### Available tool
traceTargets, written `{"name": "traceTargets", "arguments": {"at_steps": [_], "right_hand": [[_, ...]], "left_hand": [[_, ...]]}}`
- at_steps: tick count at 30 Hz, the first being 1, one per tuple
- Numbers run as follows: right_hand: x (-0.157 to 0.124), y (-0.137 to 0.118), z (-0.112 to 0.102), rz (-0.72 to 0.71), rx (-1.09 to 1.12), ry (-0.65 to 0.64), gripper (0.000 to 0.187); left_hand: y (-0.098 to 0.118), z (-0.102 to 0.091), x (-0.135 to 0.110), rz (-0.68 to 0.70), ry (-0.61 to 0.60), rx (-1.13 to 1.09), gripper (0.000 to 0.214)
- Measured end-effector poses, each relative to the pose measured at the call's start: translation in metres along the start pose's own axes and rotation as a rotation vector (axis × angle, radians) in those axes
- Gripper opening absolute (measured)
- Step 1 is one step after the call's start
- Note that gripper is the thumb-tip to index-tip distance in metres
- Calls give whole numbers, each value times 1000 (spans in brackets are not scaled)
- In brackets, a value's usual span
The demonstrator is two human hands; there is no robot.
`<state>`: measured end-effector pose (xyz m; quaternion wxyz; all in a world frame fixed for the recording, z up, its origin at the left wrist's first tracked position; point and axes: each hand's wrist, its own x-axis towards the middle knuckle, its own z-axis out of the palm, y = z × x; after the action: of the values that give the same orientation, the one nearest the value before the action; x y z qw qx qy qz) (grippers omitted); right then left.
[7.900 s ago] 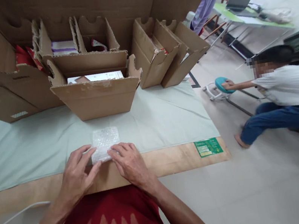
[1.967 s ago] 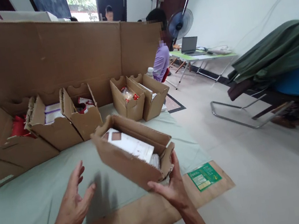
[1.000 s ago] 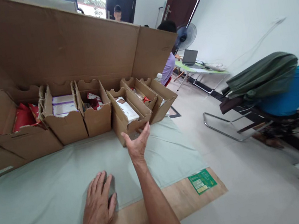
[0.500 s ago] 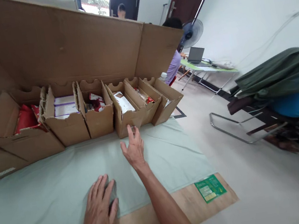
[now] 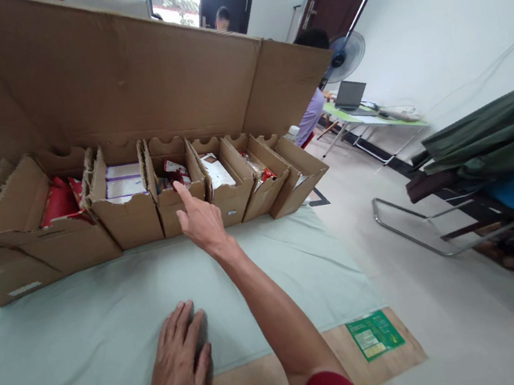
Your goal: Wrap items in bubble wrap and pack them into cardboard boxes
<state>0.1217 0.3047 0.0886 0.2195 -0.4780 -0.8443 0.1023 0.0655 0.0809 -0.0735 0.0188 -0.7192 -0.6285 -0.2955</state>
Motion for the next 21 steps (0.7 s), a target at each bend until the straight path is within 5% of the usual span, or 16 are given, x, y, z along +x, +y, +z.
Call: {"name": "traceTargets", "arguments": {"at_steps": [6,13,17,21], "right_hand": [[25,-21,-9,54,-215,-63,43],[32,-32,-25,28,-290,-144,32],[-11,-34,-37,43,-277,-149,31],[-102,-13,-66,16,-128,-179,25]], "left_hand": [[2,-6,0,-21,39,-77,53],[16,-42,1,-21,80,-178,52],[11,-65,-6,-79,145,-208,46],[-4,-89,-10,-216,232,-229,49]]}}
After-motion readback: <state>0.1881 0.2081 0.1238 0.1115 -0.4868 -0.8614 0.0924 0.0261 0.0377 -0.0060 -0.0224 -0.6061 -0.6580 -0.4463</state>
